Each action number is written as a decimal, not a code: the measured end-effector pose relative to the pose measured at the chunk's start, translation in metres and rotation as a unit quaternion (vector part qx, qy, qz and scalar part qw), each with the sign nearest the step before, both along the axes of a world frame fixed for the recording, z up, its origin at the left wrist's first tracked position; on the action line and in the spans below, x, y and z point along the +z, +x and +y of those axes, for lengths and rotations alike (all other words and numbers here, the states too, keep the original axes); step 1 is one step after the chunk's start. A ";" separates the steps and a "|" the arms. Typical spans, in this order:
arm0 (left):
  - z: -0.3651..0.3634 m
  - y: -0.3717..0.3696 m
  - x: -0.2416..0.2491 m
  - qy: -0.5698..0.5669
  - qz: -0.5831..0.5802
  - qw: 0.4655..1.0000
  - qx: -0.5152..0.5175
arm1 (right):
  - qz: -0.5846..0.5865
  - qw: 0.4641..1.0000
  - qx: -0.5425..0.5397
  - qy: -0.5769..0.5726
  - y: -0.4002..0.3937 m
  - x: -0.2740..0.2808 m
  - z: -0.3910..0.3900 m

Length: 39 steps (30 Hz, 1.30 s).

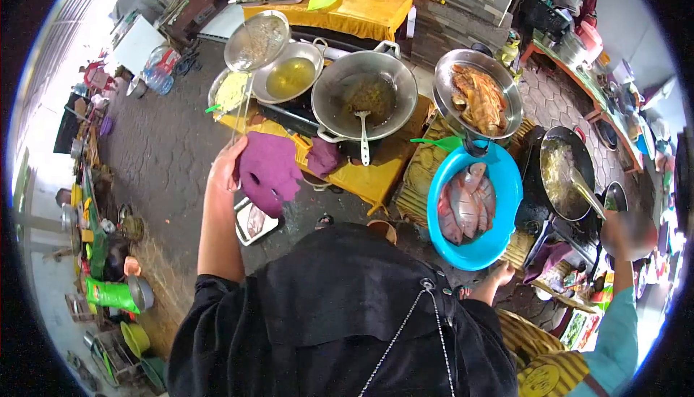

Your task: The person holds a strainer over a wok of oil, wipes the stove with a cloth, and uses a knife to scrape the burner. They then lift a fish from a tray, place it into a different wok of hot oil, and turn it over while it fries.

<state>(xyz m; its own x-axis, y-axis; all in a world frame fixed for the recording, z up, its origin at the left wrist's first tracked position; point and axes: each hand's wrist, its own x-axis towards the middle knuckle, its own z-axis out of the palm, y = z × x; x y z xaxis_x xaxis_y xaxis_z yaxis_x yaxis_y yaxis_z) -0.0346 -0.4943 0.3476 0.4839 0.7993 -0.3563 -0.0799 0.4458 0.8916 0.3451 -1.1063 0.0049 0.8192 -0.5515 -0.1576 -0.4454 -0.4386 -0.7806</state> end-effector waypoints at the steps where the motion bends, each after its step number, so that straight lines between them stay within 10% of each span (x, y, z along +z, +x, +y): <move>1: 0.013 -0.003 -0.007 -0.010 -0.009 1.000 -0.028 | -0.140 0.976 -0.048 0.163 -0.023 -0.028 0.002; 2: 0.022 0.002 -0.012 0.006 0.012 1.000 -0.021 | -0.118 0.993 -0.022 0.021 -0.052 -0.019 0.009; 4: 0.062 -0.008 -0.058 -0.039 0.018 0.999 -0.031 | -0.050 0.982 -0.022 0.179 -0.107 -0.102 -0.011; 6: 0.084 -0.013 -0.077 -0.088 0.021 0.994 -0.069 | 0.230 0.839 0.134 0.475 -0.138 -0.132 -0.039; 7: 0.093 -0.014 -0.083 -0.099 0.023 0.993 -0.068 | 0.086 0.945 0.080 0.306 -0.198 -0.190 0.008; 8: 0.107 -0.018 -0.098 -0.126 0.000 0.989 -0.082 | 0.150 0.957 0.162 0.187 -0.214 -0.124 0.052; 11: 0.131 -0.030 -0.105 -0.087 0.020 0.992 -0.088 | 0.216 0.896 0.384 0.062 -0.247 0.087 0.216; 13: 0.161 -0.035 -0.100 -0.060 0.024 0.991 -0.114 | 0.218 0.846 0.475 -0.106 -0.247 0.021 0.249; 21: 0.205 -0.019 -0.068 -0.022 0.048 0.996 -0.065 | -0.104 0.872 0.477 -0.035 -0.194 0.067 0.440; 29: 0.205 -0.047 -0.125 -0.120 -0.006 0.988 -0.099 | 0.152 0.886 0.434 -0.068 -0.161 0.099 0.517; 39: 0.211 -0.078 -0.130 -0.113 0.037 0.990 -0.076 | 0.157 0.892 0.411 -0.103 -0.148 0.055 0.551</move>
